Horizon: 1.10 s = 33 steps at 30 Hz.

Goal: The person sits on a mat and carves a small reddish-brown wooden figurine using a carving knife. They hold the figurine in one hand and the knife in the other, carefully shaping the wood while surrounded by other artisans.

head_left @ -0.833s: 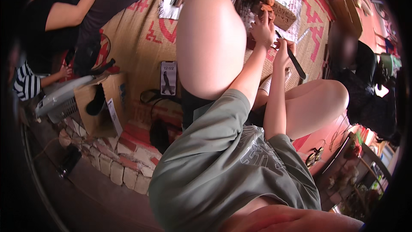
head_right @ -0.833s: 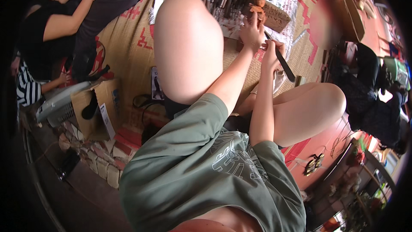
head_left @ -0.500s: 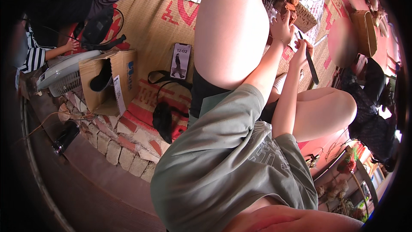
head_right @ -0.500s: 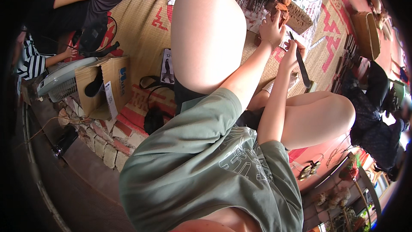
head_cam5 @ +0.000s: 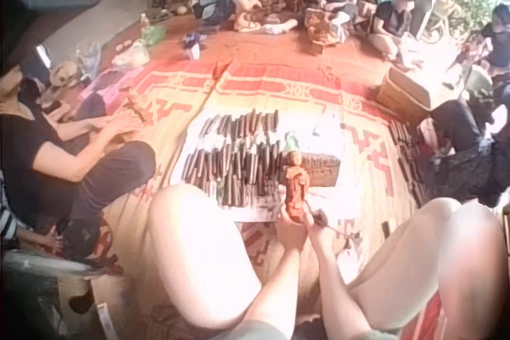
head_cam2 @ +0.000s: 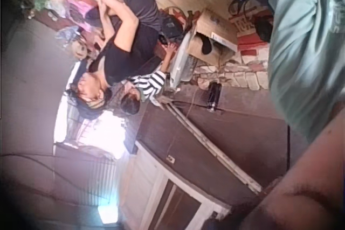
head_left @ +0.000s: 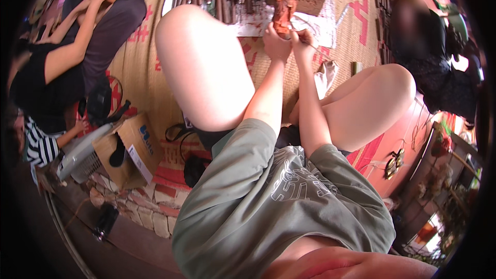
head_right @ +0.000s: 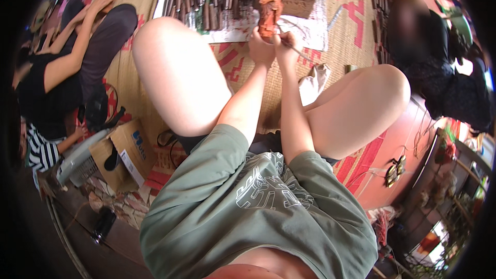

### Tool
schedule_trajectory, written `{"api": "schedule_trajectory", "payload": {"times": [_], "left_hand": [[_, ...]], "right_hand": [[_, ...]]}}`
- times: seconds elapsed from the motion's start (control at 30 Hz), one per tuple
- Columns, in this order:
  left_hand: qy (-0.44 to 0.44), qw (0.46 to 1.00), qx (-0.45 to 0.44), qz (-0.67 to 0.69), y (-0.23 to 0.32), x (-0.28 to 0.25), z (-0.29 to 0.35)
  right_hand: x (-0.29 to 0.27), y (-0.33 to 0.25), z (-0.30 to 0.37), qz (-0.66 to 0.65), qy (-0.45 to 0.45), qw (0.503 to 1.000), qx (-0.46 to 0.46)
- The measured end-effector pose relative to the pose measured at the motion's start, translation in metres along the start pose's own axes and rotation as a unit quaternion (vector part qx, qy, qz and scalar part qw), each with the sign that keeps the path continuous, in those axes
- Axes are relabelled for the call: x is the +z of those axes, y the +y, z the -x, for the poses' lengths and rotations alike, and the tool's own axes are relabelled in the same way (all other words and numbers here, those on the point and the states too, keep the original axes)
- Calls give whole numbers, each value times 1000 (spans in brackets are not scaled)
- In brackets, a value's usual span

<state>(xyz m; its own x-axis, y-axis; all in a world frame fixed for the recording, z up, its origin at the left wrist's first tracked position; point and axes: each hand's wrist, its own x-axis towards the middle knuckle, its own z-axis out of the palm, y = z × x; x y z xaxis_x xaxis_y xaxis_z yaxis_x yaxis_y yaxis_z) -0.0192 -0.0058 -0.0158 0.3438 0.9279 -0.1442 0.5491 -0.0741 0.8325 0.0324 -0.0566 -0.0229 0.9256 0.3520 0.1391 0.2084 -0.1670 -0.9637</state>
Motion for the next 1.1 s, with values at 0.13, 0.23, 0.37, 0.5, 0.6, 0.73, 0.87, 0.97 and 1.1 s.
{"api": "schedule_trajectory", "payload": {"times": [0.13,0.23,0.37,0.5,0.6,0.73,0.87,0.97,1.1], "left_hand": [[-6,1000,-11,1,5,-4,2],[-22,1000,-18,-8,11,-5,3],[0,1000,2,-10,4,-2,5],[-12,1000,-20,7,4,-2,2],[-31,999,-29,14,11,-7,1],[16,1000,11,-11,0,0,4],[-17,1000,-17,-5,7,-2,2],[-13,1000,-12,-2,6,-2,3],[-20,1000,-19,8,7,-1,2]], "right_hand": [[0,-12,-5,-21,17,1000,-5],[7,-11,-16,-56,35,997,47],[16,-22,-26,-40,29,999,19],[12,-22,-21,55,1,999,-2],[8,-29,-16,90,-12,996,-2],[16,-30,-18,53,4,998,-14],[4,-27,-17,111,-41,993,-14],[6,-27,-14,90,-21,995,-29],[9,-29,-23,56,-23,998,-25]]}}
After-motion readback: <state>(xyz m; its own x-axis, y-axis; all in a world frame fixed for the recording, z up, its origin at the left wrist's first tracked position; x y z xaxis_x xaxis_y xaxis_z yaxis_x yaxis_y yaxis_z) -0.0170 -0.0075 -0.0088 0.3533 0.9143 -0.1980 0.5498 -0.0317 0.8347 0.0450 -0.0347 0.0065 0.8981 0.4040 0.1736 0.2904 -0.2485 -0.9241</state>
